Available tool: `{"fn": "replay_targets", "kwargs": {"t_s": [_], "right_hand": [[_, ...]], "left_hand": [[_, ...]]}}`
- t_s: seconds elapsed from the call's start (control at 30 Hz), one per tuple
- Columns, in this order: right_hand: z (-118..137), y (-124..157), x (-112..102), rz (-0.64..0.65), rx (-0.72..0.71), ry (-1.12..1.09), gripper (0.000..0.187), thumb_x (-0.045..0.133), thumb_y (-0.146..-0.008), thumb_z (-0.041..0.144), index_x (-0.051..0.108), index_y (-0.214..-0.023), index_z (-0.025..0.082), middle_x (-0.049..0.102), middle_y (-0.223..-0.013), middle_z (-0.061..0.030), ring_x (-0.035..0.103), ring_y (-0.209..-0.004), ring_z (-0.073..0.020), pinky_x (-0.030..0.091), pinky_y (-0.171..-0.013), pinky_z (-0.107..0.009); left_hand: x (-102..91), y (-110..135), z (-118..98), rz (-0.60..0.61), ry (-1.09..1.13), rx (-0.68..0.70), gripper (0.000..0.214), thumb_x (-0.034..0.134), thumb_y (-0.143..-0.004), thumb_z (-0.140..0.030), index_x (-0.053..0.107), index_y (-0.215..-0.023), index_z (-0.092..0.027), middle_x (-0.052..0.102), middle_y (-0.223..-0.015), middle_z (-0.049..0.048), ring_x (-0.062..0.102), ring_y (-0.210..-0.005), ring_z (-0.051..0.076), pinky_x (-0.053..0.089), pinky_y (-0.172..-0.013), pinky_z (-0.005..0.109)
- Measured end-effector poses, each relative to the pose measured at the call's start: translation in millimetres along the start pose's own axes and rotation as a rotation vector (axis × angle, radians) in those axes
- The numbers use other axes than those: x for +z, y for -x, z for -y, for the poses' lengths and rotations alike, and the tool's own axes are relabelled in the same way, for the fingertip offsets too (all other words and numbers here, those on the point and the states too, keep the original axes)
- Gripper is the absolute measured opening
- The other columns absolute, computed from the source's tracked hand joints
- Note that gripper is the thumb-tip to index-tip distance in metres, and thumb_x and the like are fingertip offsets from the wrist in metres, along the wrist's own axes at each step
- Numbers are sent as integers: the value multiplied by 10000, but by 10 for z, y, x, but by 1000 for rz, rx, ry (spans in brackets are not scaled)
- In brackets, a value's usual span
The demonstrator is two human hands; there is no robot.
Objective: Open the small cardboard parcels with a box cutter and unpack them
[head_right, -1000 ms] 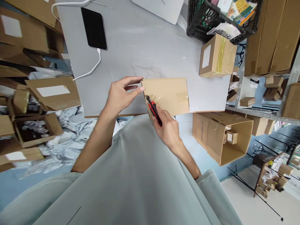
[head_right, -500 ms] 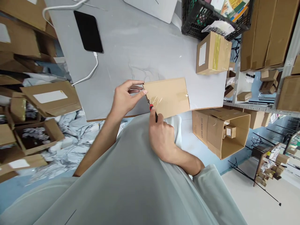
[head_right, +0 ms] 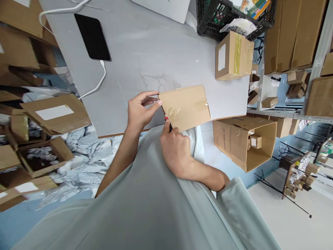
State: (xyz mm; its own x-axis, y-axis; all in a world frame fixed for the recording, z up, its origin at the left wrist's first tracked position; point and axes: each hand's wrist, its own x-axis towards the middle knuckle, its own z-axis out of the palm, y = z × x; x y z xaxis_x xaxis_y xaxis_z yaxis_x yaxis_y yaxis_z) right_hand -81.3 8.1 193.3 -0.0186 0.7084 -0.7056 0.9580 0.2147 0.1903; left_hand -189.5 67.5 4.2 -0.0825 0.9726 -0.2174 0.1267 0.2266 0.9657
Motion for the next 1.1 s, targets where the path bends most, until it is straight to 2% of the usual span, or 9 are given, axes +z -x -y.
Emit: {"fn": "replay_targets", "kwargs": {"t_s": [0.17, 0.33, 0.5, 0.6, 0.7, 0.9, 1.1], "right_hand": [[-42, 150, -5, 50, -1, 19, 683, 490, -1095, 77, 461, -1775, 138, 797, -995, -159, 787, -699, -193, 620, -613, -262], [-63, 78, 36, 56, -21, -7, 711, 483, -1097, 67, 424, -1799, 168, 801, -1063, -167, 797, -731, -193, 633, -651, -273], [-186, 14, 243, 21, -28, -53, 730, 493, -1119, 125, 351, -1828, 225, 810, -1149, -160, 808, -822, -206, 631, -705, -271], [-319, 104, 385, 27, -27, -101, 720, 469, -1151, 175, 301, -1845, 264, 820, -1087, -111, 808, -854, -222, 616, -739, -277], [-428, 220, 468, 16, -31, -168, 671, 444, -1186, 246, 317, -1843, 299, 821, -1071, -80, 798, -839, -227, 587, -738, -278], [-471, 269, 515, -53, -13, -239, 633, 428, -1196, 271, 385, -1827, 300, 824, -1076, -70, 761, -772, -204, 519, -683, -246], [-459, 194, 519, -27, -29, -206, 651, 421, -1190, 254, 361, -1836, 315, 816, -1076, -74, 756, -799, -210, 526, -697, -255]], "left_hand": [[51, 52, 17, -12, 8, 0, 367, 821, -898, -380, 822, -1249, -272, 822, -1309, 49, 807, -1161, 257, 653, -1107, 423], [34, 70, 33, -22, 4, 6, 388, 807, -925, -389, 800, -1292, -266, 810, -1357, 57, 818, -1132, 245, 666, -1079, 408], [-1, 48, 37, -8, 12, 17, 380, 825, -948, -406, 791, -1307, -288, 809, -1354, 58, 817, -1144, 240, 660, -1099, 408], [11, 58, 44, -4, 15, 27, 402, 823, -956, -444, 787, -1322, -283, 806, -1366, 63, 813, -1164, 246, 658, -1115, 424], [30, 83, 58, -13, 10, 41, 440, 811, -970, -489, 777, -1355, -279, 798, -1389, 67, 804, -1202, 250, 651, -1133, 427], [39, 110, 50, -14, 1, 73, 452, 805, -992, -521, 775, -1370, -276, 792, -1389, 72, 795, -1233, 250, 639, -1143, 415], [46, 113, 26, -13, 3, 57, 448, 824, -997, -513, 764, -1377, -283, 785, -1396, 68, 791, -1245, 248, 628, -1156, 411]]}}
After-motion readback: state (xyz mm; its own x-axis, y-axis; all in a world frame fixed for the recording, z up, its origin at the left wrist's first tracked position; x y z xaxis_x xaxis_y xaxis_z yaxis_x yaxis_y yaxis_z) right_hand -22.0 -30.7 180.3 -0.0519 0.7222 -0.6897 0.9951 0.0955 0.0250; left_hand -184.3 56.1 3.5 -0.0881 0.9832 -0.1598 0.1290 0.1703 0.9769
